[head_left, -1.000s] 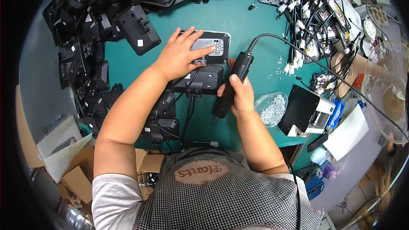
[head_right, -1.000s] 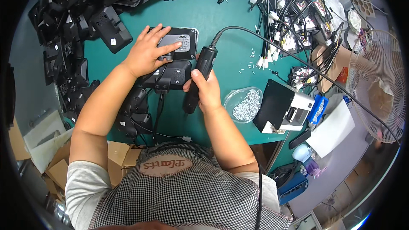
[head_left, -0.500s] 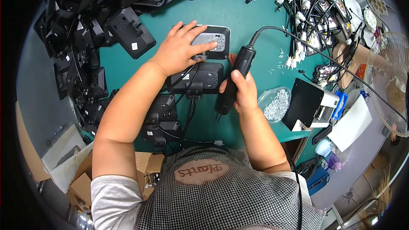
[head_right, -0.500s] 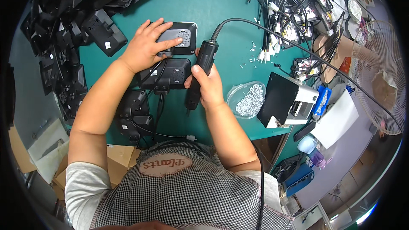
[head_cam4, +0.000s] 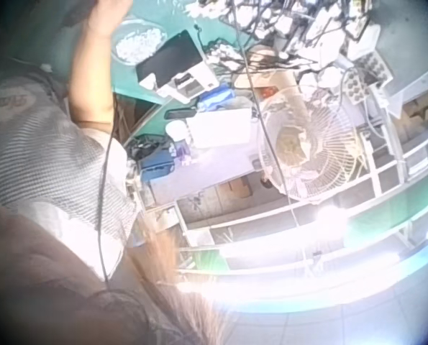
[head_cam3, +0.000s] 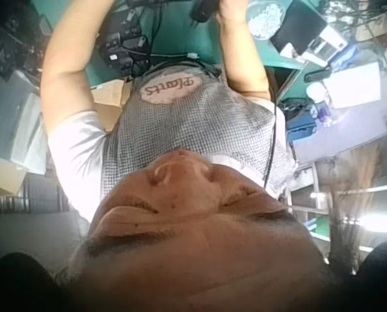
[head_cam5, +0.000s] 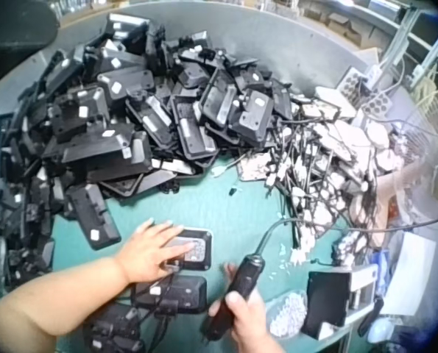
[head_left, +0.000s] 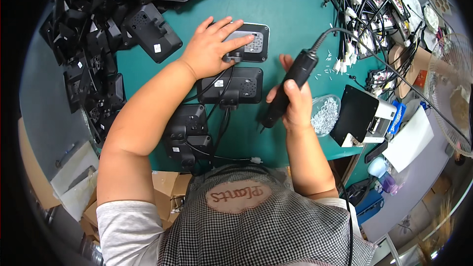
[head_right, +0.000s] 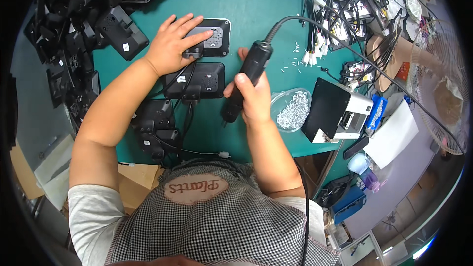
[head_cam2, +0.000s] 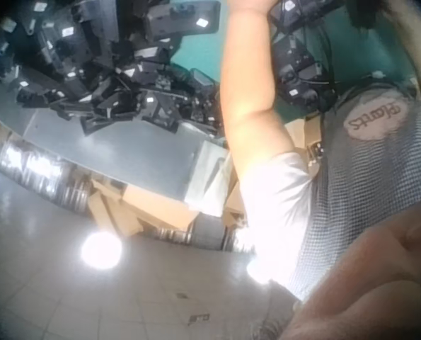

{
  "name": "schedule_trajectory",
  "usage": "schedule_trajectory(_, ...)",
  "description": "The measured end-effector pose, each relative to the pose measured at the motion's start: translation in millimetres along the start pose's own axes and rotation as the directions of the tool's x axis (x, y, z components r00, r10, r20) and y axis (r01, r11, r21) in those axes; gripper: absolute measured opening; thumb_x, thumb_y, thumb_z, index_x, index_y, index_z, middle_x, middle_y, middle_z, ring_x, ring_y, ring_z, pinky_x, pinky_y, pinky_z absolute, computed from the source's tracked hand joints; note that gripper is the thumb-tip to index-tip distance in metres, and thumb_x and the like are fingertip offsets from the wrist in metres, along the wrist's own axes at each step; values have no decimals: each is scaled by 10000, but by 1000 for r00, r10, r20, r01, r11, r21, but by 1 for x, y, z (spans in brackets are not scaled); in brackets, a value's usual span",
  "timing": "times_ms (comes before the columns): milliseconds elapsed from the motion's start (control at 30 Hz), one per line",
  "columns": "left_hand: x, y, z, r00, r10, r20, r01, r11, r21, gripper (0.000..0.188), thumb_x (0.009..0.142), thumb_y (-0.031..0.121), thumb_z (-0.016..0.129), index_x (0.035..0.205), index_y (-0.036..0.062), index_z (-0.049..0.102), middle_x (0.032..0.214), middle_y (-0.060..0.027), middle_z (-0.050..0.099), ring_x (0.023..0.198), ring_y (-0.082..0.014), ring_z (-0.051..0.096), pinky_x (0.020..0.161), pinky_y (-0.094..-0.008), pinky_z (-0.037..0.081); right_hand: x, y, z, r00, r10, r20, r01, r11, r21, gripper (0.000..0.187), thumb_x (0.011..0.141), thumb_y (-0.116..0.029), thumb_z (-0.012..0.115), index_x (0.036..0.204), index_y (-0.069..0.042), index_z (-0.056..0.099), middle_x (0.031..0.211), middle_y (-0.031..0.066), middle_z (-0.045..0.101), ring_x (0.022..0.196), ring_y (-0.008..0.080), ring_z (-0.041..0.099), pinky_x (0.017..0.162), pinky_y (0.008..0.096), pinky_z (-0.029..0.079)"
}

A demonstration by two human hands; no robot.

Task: The person uses a power screwdriver to fasten screws into the back of several black rectangular electronic devices on a green workbench. They pick up screws from a clear container and systematically tighten them into the devices, moving from one unit to the next.

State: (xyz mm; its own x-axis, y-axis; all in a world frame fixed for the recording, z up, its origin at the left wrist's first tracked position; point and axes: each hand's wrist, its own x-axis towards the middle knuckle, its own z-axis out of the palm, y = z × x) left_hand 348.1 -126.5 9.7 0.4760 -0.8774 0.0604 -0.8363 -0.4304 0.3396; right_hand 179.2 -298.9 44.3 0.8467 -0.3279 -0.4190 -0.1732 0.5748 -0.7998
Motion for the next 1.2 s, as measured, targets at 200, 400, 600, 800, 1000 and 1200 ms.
schedule_trajectory(200, 0, -9, -2, 994, 89, 59, -89, 996, 1, 695, 673, 235, 753, 1298, 320, 462, 1414, -80, 353, 1279, -302, 361, 1040, -495, 289, -13, -23, -4, 991, -134, 9, 134, 990, -54, 776, 771, -370, 645, 1341, 31, 306, 1383, 204, 339, 600, 185, 596, 555, 275, 495)
schedule_trajectory(400, 3, -15, -8, 973, 165, 164, -168, 986, 4, 690, 730, 236, 710, 1344, 303, 401, 1450, -92, 281, 1308, -304, 311, 1077, -467, 257, -34, -40, -14, 964, -266, 27, 265, 964, 23, 796, 770, -347, 658, 1350, 47, 280, 1385, 250, 311, 592, 196, 601, 552, 273, 498)
schedule_trajectory(600, 6, -7, -16, 954, 98, 283, -123, 990, 73, 681, 785, 240, 665, 1378, 311, 338, 1478, -85, 222, 1353, -289, 227, 1114, -459, 194, -72, -76, -25, 867, -494, -64, 491, 870, -49, 898, 721, -473, 706, 1347, 36, 313, 1277, 290, 440, 574, 199, 603, 470, 259, 489)
schedule_trajectory(800, 17, 39, -68, 925, -22, 379, -70, 972, 226, 731, 693, 214, 704, 1355, 276, 400, 1484, -115, 206, 1373, -300, 180, 1114, -486, 162, -119, -124, -56, 689, -725, 14, 718, 680, -145, 836, 799, -494, 599, 1363, 37, 282, 1286, 271, 447, 576, 164, 563, 479, 264, 466)
schedule_trajectory(1000, 21, 162, -25, 957, 282, 65, -244, 908, -341, 562, 653, 253, 743, 1163, 106, 558, 1172, -90, 549, 1089, -281, 513, 937, -422, 385, -130, -138, -89, 614, -787, 59, 787, 603, -132, 833, 796, -502, 609, 1350, 39, 303, 1242, 261, 483, 564, 163, 554, 464, 263, 454)
schedule_trajectory(1200, 39, 269, 72, 981, 162, 111, -112, 925, -362, 525, 737, 245, 675, 1212, 87, 517, 1092, -94, 561, 974, -254, 543, 845, -375, 425, -135, -151, -116, 634, -770, 67, 773, 630, -76, 882, 774, -551, 634, 1336, 35, 290, 1093, 248, 535, 572, 192, 595, 452, 285, 511)
